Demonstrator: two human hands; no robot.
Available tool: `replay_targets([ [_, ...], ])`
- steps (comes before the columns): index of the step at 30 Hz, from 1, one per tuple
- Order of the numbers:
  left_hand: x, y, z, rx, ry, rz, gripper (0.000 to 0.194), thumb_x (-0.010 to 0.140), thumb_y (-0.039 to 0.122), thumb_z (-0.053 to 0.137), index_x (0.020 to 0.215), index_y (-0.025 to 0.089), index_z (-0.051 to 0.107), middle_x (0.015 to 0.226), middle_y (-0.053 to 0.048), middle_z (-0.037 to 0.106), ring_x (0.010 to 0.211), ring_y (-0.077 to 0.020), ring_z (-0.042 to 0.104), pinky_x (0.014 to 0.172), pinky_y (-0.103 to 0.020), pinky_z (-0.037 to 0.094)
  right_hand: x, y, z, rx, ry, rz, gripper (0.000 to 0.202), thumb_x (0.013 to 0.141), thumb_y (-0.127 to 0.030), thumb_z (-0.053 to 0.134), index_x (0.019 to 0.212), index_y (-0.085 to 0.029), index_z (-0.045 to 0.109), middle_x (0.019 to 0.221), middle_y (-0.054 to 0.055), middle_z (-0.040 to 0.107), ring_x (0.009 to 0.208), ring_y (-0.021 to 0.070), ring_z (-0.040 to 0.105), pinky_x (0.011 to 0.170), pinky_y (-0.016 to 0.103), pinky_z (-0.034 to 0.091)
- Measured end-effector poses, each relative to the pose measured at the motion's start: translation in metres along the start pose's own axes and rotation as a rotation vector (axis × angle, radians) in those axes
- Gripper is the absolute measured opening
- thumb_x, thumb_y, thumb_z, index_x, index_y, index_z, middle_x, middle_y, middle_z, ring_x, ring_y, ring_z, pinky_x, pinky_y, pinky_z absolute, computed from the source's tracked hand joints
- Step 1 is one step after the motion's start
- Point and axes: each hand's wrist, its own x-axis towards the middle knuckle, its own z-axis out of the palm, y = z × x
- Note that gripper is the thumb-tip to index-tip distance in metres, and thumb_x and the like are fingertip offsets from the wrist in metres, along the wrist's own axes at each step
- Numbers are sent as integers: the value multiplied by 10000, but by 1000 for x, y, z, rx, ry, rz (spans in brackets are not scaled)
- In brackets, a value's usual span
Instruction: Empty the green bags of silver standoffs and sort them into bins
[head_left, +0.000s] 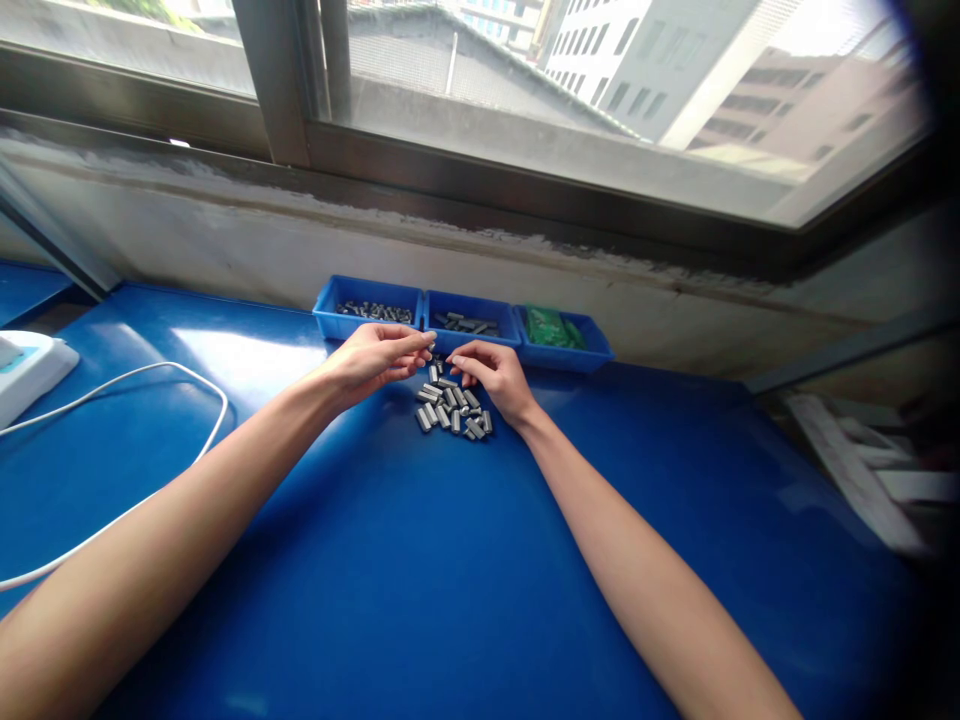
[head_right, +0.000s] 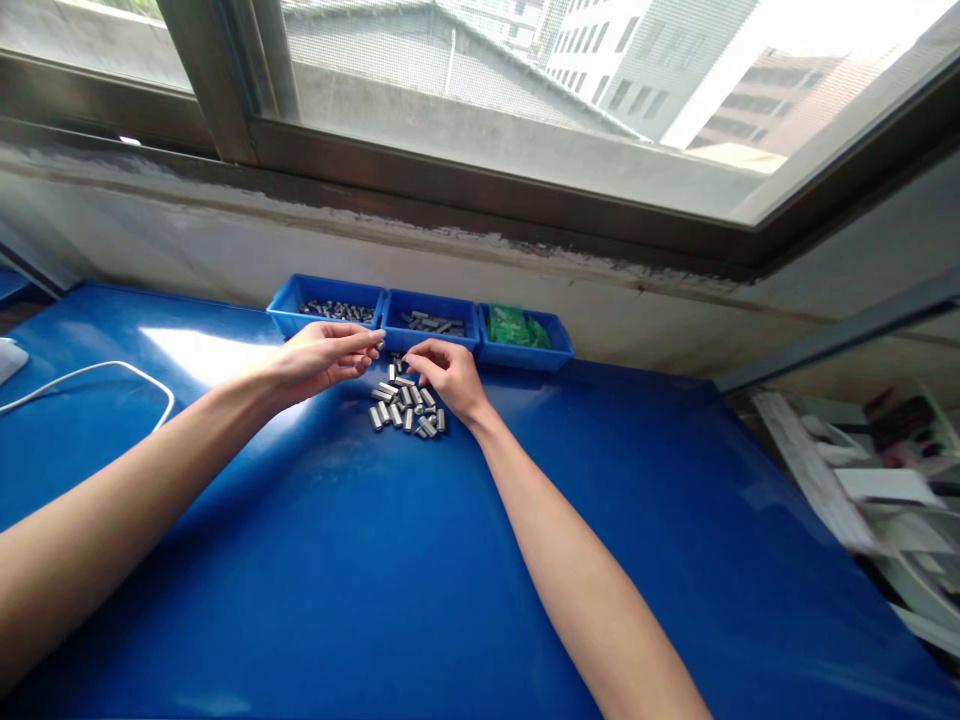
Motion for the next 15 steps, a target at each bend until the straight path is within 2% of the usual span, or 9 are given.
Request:
replay_targets([
  [3,0,2,1,-19,63,1,313,692,288,915,844,76,742,807,-85,720,697,-89,654,684,-195,515,0,-1,0,-2,4,5,210,772,-359,720,810,-155,748,692,31,710,548,123,571,562,264,434],
  [9,2,14,-4,-220,438,225,101,797,95,779,843,56,697,820,-126,735,766,-135,726,840,-248,578,-1,0,0,3,-2,1,196,776,-348,720,807,-156,748,708,38,714,555,125,574,565,265,431],
  [11,2,18,-6,-289,530,280,56,817,40,723,818,63,672,826,-124,734,790,-145,740,892,-264,586,0,1,-1,1,-5,-7,186,779,-342,720,802,-159,747,702,33,711,553,124,568,560,264,426],
  [15,3,20,-6,-327,587,332,103,816,2,677,820,95,633,809,-95,728,829,-156,754,945,-279,586,0,0,-1,-9,-5,-9,185,781,-341,714,797,-160,748,699,30,707,550,122,565,555,264,420],
])
